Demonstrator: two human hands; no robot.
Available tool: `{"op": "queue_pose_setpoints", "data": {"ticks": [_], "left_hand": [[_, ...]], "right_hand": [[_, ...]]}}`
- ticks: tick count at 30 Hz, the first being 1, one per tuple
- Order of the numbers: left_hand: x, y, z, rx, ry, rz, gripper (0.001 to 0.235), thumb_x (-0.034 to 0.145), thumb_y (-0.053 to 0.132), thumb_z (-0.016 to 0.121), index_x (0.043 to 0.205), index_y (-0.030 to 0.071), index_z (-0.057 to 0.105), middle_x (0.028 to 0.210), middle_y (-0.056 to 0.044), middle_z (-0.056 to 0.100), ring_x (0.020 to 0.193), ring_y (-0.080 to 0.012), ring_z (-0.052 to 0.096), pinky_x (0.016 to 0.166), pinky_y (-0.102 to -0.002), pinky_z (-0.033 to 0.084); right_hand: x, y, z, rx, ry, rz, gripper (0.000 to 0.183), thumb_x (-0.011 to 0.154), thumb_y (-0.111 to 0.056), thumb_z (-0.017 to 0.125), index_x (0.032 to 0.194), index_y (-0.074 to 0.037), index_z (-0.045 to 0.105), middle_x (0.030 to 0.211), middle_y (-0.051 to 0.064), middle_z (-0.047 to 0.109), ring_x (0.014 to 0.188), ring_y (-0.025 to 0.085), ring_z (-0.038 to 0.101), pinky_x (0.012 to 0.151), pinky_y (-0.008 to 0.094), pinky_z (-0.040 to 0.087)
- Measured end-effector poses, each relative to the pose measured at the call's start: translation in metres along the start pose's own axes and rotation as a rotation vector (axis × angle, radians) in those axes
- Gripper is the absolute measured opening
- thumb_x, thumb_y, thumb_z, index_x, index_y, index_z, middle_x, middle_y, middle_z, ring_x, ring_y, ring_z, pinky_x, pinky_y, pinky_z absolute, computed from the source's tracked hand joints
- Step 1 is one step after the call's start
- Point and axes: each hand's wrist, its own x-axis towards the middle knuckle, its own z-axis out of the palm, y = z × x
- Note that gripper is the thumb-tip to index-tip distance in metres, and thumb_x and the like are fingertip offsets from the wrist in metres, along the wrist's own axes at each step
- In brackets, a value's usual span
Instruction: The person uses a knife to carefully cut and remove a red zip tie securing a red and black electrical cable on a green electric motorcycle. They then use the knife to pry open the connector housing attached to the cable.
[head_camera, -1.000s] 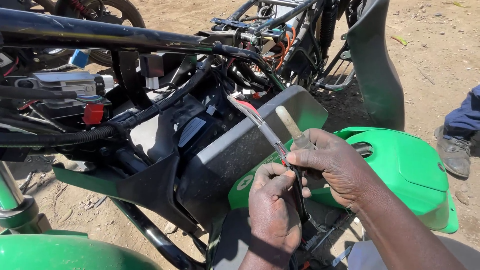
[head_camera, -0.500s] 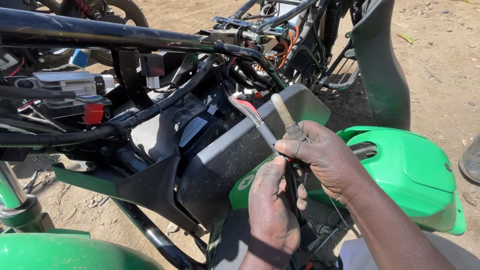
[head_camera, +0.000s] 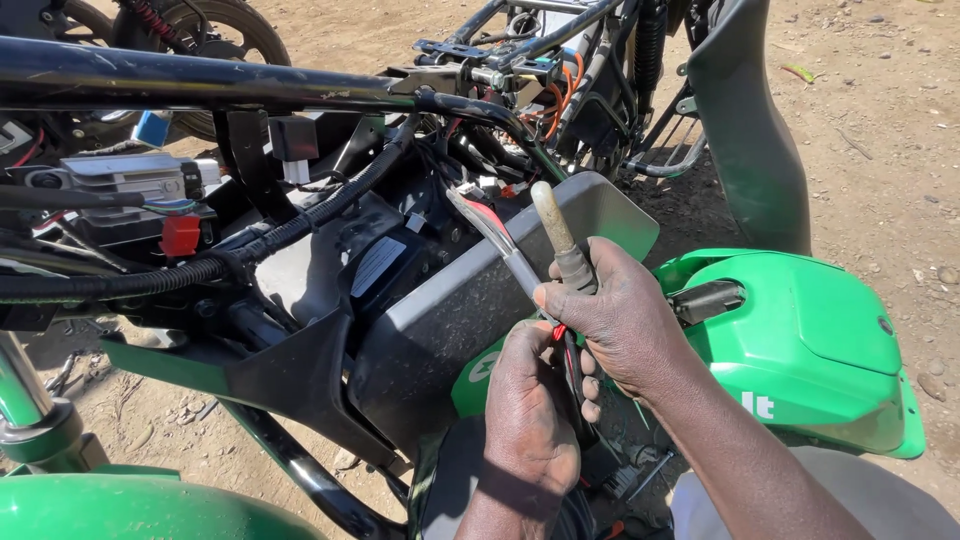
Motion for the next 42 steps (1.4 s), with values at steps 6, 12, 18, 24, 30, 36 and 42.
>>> {"op": "queue_pose_setpoints", "data": {"ticks": [6, 12, 18, 24, 30, 36, 42], "left_hand": [[-0.006, -0.007, 0.001, -0.065, 0.07, 0.178, 0.013, 0.099, 0.023, 0.051, 0.099, 0.01, 0.052, 0.064, -0.022, 0.059, 0.039, -0.0217, 0.046, 0.03, -0.027, 0.028], [-0.014, -0.015, 0.002, -0.119, -0.089, 0.436, 0.014, 0.096, 0.011, 0.06, 0.107, 0.008, 0.051, 0.081, -0.029, 0.068, 0.038, -0.0234, 0.05, 0.028, -0.03, 0.032], [-0.023, -0.011, 0.004, -0.031, -0.112, 0.471, 0.04, 0.082, -0.005, 0.071, 0.116, 0.008, 0.056, 0.077, -0.016, 0.054, 0.041, -0.025, 0.051, 0.03, -0.036, 0.041], [-0.022, -0.016, -0.011, 0.061, -0.159, 0.496, 0.04, 0.086, -0.005, 0.063, 0.122, 0.006, 0.05, 0.059, -0.009, 0.046, 0.033, -0.0188, 0.037, 0.028, -0.032, 0.039], [-0.028, -0.01, -0.015, -0.061, -0.133, 0.356, 0.044, 0.085, -0.007, 0.053, 0.123, 0.014, 0.048, 0.056, -0.014, 0.043, 0.029, -0.0179, 0.032, 0.028, -0.033, 0.026], [-0.019, -0.017, -0.021, -0.123, -0.199, 0.339, 0.043, 0.088, -0.008, 0.057, 0.123, 0.015, 0.047, 0.065, -0.021, 0.056, 0.03, -0.0179, 0.038, 0.029, -0.031, 0.029], [-0.022, -0.023, -0.017, -0.074, -0.147, 0.393, 0.042, 0.09, -0.002, 0.064, 0.126, 0.013, 0.047, 0.075, -0.028, 0.065, 0.034, -0.02, 0.044, 0.031, -0.029, 0.033]], "right_hand": [[0.002, 0.002, -0.028, 0.224, -0.018, -0.089, 0.03, 0.088, -0.027, 0.065, 0.114, -0.012, 0.071, 0.085, 0.004, 0.062, 0.079, 0.016, 0.057, 0.077, 0.032, 0.045], [0.001, 0.026, -0.095, 0.941, -0.042, -0.394, 0.054, 0.094, -0.038, 0.063, 0.136, -0.005, 0.056, 0.089, 0.01, 0.062, 0.094, 0.028, 0.062, 0.085, 0.048, 0.05], [-0.015, 0.031, -0.121, 1.255, 0.075, -0.41, 0.053, 0.085, -0.045, 0.078, 0.13, -0.023, 0.059, 0.096, 0.0, 0.054, 0.1, 0.023, 0.052, 0.095, 0.047, 0.042], [-0.016, 0.026, -0.118, 1.485, 0.019, -0.392, 0.035, 0.08, -0.035, 0.088, 0.093, -0.018, 0.061, 0.075, -0.003, 0.048, 0.078, 0.016, 0.046, 0.085, 0.034, 0.04], [-0.015, 0.015, -0.096, 1.458, -0.002, -0.43, 0.03, 0.083, -0.036, 0.085, 0.081, -0.02, 0.06, 0.071, -0.002, 0.047, 0.08, 0.019, 0.048, 0.087, 0.038, 0.04], [-0.013, 0.008, -0.083, 1.464, -0.032, -0.427, 0.029, 0.083, -0.035, 0.084, 0.081, -0.02, 0.059, 0.071, -0.001, 0.047, 0.08, 0.02, 0.047, 0.084, 0.04, 0.04], [-0.008, 0.007, -0.082, 1.477, -0.019, -0.365, 0.029, 0.083, -0.036, 0.083, 0.083, -0.019, 0.059, 0.071, -0.001, 0.047, 0.078, 0.019, 0.047, 0.08, 0.037, 0.039]]}}
